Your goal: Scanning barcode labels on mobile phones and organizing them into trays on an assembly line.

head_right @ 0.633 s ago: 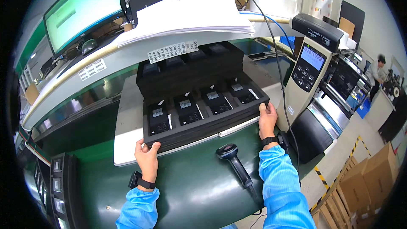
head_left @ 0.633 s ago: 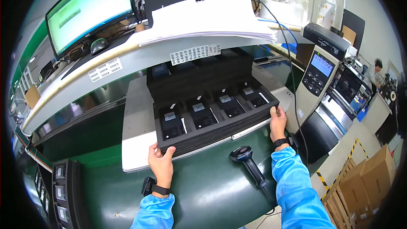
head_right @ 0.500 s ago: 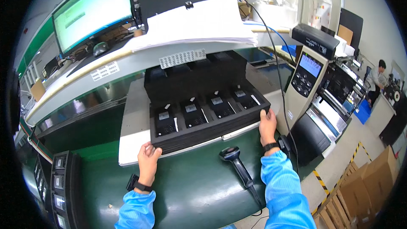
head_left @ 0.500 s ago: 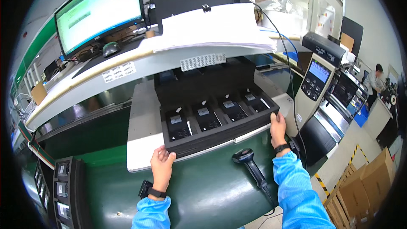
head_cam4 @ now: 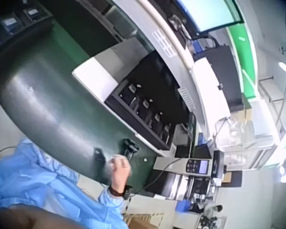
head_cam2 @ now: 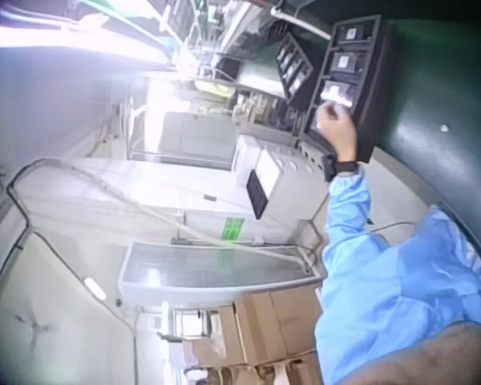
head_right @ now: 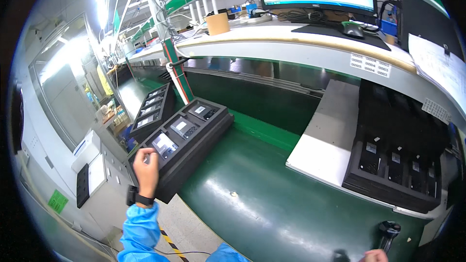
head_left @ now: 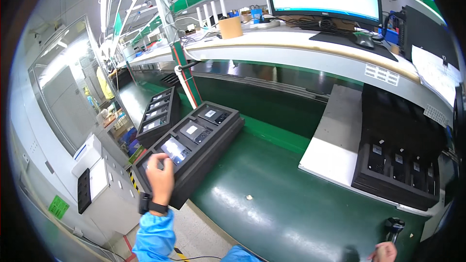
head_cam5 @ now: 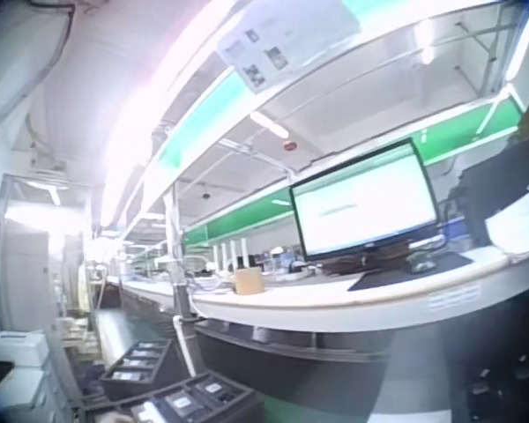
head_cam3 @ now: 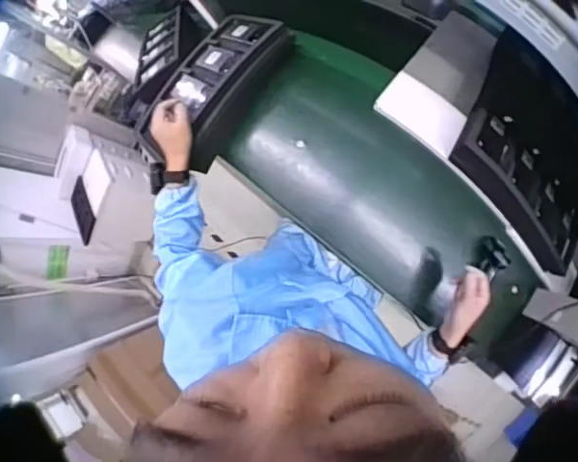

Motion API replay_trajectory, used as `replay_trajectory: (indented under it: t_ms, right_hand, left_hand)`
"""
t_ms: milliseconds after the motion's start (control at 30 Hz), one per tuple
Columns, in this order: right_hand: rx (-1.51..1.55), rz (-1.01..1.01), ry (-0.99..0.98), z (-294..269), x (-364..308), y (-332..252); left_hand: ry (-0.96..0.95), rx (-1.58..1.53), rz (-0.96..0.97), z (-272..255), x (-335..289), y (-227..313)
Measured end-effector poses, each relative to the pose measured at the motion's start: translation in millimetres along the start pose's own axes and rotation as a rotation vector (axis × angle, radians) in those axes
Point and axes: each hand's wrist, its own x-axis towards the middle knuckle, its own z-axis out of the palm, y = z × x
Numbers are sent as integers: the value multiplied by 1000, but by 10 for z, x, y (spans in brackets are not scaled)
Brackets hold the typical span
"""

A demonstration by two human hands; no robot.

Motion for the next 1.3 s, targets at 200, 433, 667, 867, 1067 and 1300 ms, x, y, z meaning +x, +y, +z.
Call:
replay_trajectory:
  t_ms: [200,433,667,867,1067,1300]
  right_hand:
    - [-15,120,-227,694,62,365]
    - [53,110,-254,969,202,411]
    - [67,107,-270,1167,246,410]
    - [43,135,-234,1223,245,474]
    - [52,101,-235,1218,258,525]
    - [73,88,-237,1227,240,540]
  left_hand:
    - [-15,354,-414,-664,413,-1526]
    - [2,-290,-657,-646,234,-2260]
    - [43,-235,-683,-657,191,-2159]
    - [81,-296,-686,-666,98,-2038]
    - [118,-94,-595,-672,73,-1999]
    - [220,-20,-548,-687,-437,-1349]
